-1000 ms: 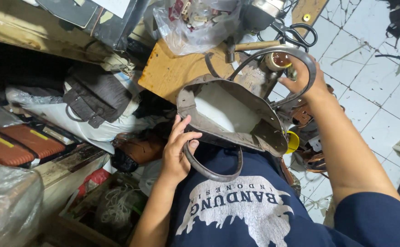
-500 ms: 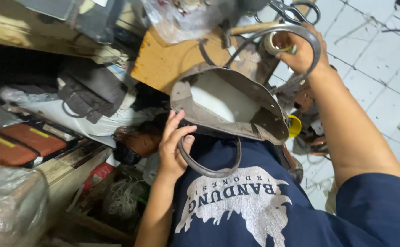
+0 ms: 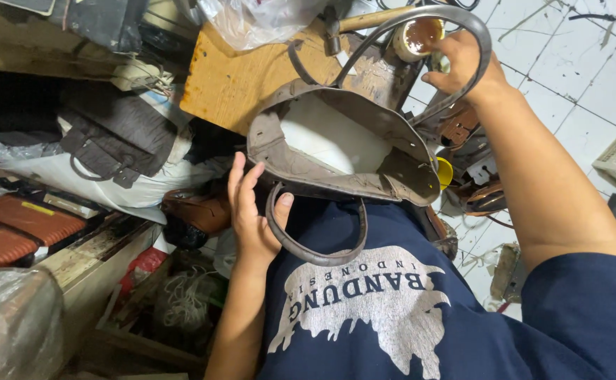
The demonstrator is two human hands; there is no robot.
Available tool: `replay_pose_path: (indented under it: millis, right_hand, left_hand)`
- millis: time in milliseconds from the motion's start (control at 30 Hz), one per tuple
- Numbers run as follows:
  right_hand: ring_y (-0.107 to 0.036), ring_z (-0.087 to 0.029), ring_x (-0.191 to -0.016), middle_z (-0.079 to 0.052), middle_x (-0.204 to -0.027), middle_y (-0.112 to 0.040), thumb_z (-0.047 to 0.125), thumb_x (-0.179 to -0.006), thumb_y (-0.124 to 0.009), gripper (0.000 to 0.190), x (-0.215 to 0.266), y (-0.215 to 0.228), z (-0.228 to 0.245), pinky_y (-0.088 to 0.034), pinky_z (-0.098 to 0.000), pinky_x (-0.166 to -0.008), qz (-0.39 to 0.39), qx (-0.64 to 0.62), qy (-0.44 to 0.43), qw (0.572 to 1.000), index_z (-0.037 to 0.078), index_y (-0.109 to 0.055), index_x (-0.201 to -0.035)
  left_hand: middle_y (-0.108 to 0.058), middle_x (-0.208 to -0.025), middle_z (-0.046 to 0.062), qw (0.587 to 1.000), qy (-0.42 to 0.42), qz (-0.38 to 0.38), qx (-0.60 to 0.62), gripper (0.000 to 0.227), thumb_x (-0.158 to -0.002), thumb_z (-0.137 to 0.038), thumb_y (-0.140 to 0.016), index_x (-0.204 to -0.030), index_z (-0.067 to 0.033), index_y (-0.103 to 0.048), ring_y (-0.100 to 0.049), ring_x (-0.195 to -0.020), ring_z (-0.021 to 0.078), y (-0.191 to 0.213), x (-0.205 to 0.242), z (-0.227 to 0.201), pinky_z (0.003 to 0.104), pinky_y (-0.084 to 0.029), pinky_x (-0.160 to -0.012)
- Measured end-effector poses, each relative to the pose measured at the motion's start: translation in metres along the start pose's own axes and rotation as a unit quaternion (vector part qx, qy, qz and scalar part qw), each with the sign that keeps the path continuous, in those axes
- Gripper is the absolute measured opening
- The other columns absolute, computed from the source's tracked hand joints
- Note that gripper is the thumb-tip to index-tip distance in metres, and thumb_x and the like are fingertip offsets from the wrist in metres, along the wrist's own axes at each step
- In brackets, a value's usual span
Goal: Smoothing and pressing down the interior lining of a leather tote bag by hand
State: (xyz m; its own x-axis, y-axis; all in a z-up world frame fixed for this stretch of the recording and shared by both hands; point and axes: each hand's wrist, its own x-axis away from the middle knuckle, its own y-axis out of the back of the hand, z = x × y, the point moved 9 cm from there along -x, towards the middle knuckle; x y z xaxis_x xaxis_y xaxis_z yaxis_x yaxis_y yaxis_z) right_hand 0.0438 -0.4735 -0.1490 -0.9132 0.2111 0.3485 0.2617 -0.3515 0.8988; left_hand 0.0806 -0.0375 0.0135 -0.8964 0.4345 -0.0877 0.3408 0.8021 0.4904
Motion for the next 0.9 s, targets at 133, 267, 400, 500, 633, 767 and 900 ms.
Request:
replay_pose_path:
  millis: [133,267,400,500,633,767,900]
  right_hand:
    - [-0.059,-0.047,-0.113,-0.03,-0.123,-0.062,0.039,-0.083,-0.082,0.065,0.001,0.006,0.001,-0.05,-0.0569,-0.09,-0.041,-0.018,0.033,0.998,0.002,-0.069,-0.135]
    - [-0.062,-0.031,-0.099,-0.014,-0.11,-0.068,0.028,-0.103,-0.085,0.024,0.021,0.029,-0.057,-0.049,-0.0473,-0.082,-0.16,-0.163,-0.116,0.967,0.011,-0.071,-0.111]
    - [-0.054,-0.005,-0.081,0.007,-0.084,-0.062,0.029,-0.097,-0.076,0.014,0.09,0.052,-0.141,-0.046,-0.0271,-0.082,-0.455,-0.577,-0.203,0.647,0.018,-0.073,-0.09]
    - [-0.033,-0.022,-0.092,-0.008,-0.091,-0.034,0.037,-0.117,-0.041,0.035,0.147,0.081,-0.093,-0.032,-0.0452,-0.099,-0.43,-0.483,0.043,0.762,0.01,-0.038,-0.094]
    - [-0.065,-0.029,-0.107,-0.018,-0.109,-0.066,0.012,-0.088,-0.076,0.035,0.151,0.163,0.177,-0.054,-0.0406,-0.106,-0.225,-0.438,0.208,0.845,0.0,-0.056,-0.115]
    - [-0.068,-0.035,-0.103,-0.015,-0.115,-0.071,0.018,-0.093,-0.064,0.059,0.07,0.032,0.264,-0.055,-0.0472,-0.088,0.171,-0.253,0.147,0.941,0.009,-0.044,-0.148]
    - [-0.066,-0.049,-0.115,-0.032,-0.12,-0.069,0.021,-0.089,-0.062,0.093,0.009,-0.112,0.236,-0.053,-0.0608,-0.091,0.296,-0.079,0.042,0.951,0.024,-0.01,-0.167]
  left_hand:
    - [-0.032,-0.16,0.03,1.0,-0.007,-0.006,0.008,0.06,-0.097,-0.037,-0.061,-0.142,0.0012,-0.05,-0.038,-0.15,0.0432,-0.003,-0.001,0.002,0.05,-0.033,-0.126]
    - [-0.027,-0.162,0.03,0.999,0.036,0.029,-0.008,0.057,-0.098,-0.035,-0.056,-0.143,-0.0015,-0.05,-0.033,-0.152,0.0424,-0.011,-0.001,0.013,0.048,-0.028,-0.126]
    - [-0.023,-0.162,0.03,0.996,0.037,0.074,-0.03,0.047,-0.102,-0.028,-0.045,-0.141,-0.0036,-0.055,-0.037,-0.149,0.0425,-0.015,-0.004,0.007,0.047,-0.03,-0.124]
    - [-0.025,-0.161,0.032,0.996,0.022,0.079,-0.023,0.049,-0.103,-0.03,-0.042,-0.142,-0.0043,-0.054,-0.037,-0.149,0.0462,-0.015,-0.005,0.0,0.051,-0.031,-0.123]
    - [-0.026,-0.161,0.033,0.995,0.004,0.089,-0.037,0.05,-0.103,-0.03,-0.039,-0.141,-0.0029,-0.055,-0.033,-0.15,0.0471,-0.015,-0.008,-0.005,0.051,-0.029,-0.125]
    - [-0.03,-0.16,0.029,0.995,-0.009,0.088,-0.04,0.046,-0.102,-0.025,-0.045,-0.142,-0.0079,-0.057,-0.034,-0.148,0.0482,-0.016,-0.007,-0.005,0.054,-0.029,-0.122]
    - [-0.034,-0.16,0.025,0.996,-0.012,0.079,-0.03,0.044,-0.1,-0.021,-0.051,-0.142,-0.0142,-0.06,-0.034,-0.147,0.0503,-0.015,-0.006,-0.004,0.059,-0.031,-0.119]
